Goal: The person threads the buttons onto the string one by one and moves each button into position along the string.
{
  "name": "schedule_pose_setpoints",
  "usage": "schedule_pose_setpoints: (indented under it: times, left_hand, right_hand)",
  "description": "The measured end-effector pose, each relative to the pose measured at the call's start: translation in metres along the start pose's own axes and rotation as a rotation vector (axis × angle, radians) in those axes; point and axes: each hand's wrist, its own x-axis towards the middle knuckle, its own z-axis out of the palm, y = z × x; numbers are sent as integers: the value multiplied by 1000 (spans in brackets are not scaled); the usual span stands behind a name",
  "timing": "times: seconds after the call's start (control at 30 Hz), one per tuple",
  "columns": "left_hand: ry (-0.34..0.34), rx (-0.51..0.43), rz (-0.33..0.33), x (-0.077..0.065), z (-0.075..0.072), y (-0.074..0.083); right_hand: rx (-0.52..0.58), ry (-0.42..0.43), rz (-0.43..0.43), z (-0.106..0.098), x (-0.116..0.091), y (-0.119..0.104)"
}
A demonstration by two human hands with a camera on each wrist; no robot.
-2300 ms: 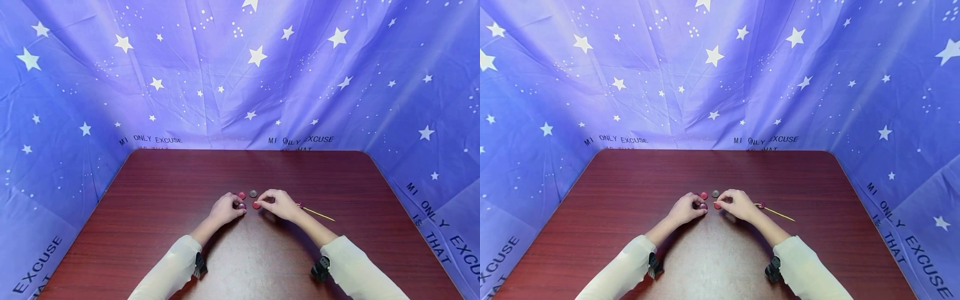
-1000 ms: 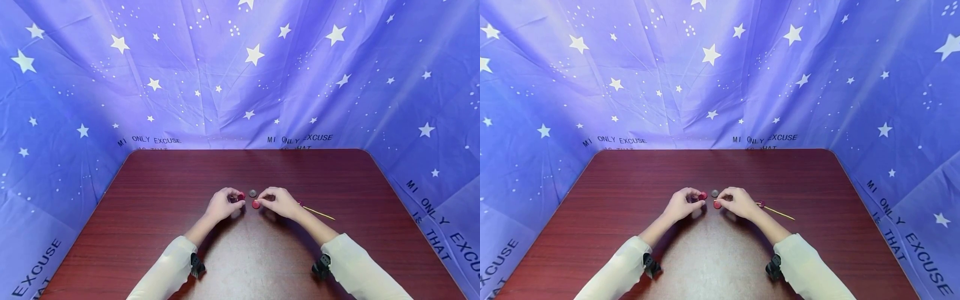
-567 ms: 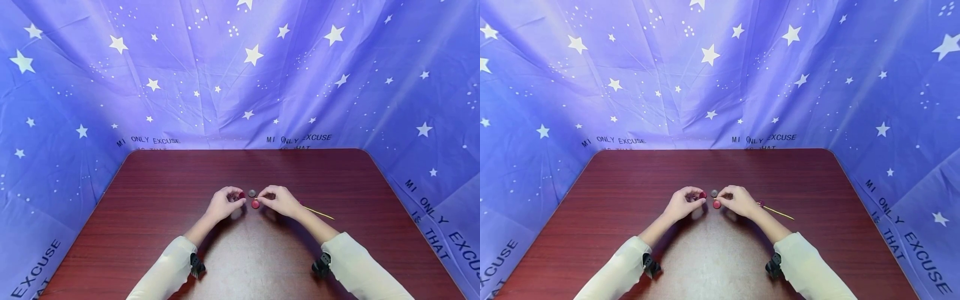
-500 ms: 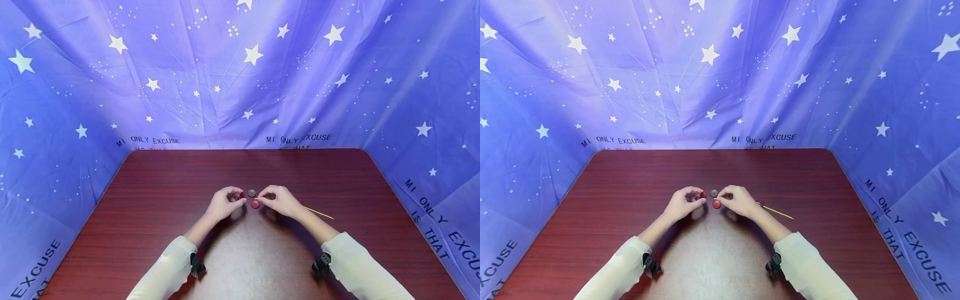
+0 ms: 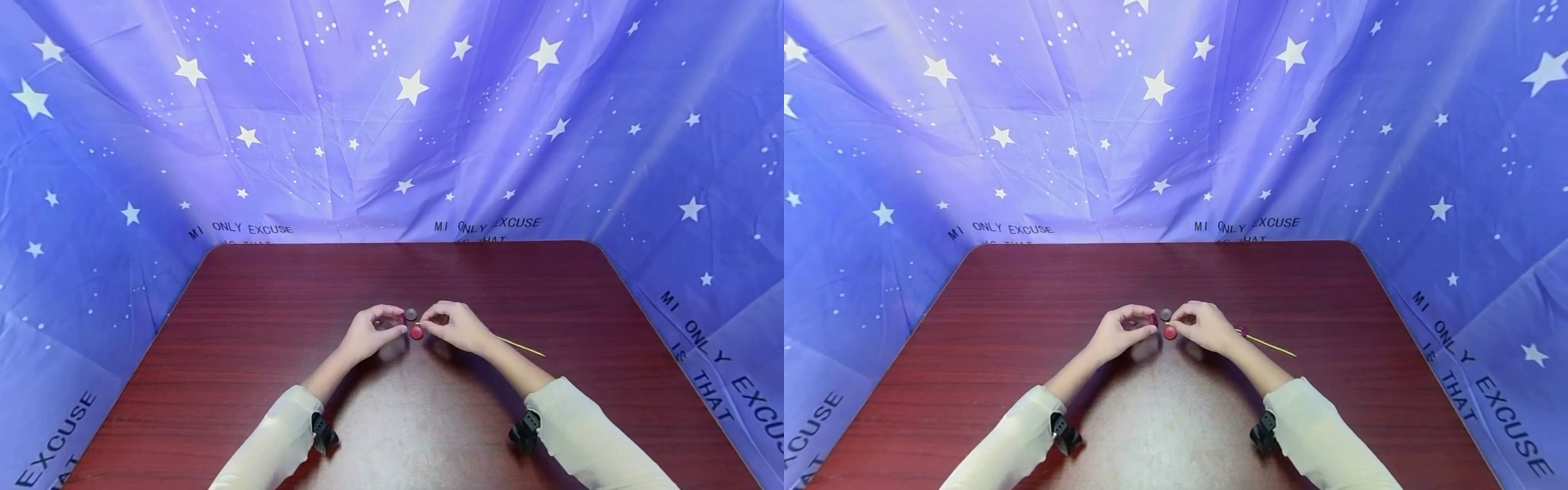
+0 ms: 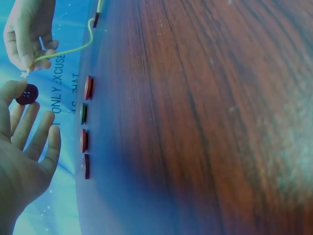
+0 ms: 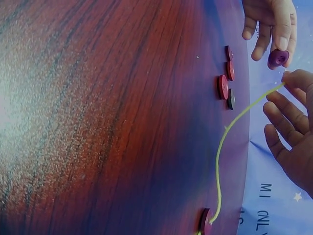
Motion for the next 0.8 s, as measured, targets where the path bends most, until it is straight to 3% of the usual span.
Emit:
schedule_pose_setpoints:
  times: [0.8]
  left_hand:
    - [-54,-166,7,2,11,-10]
  right_hand:
    - [37,-14,3,3,0,1]
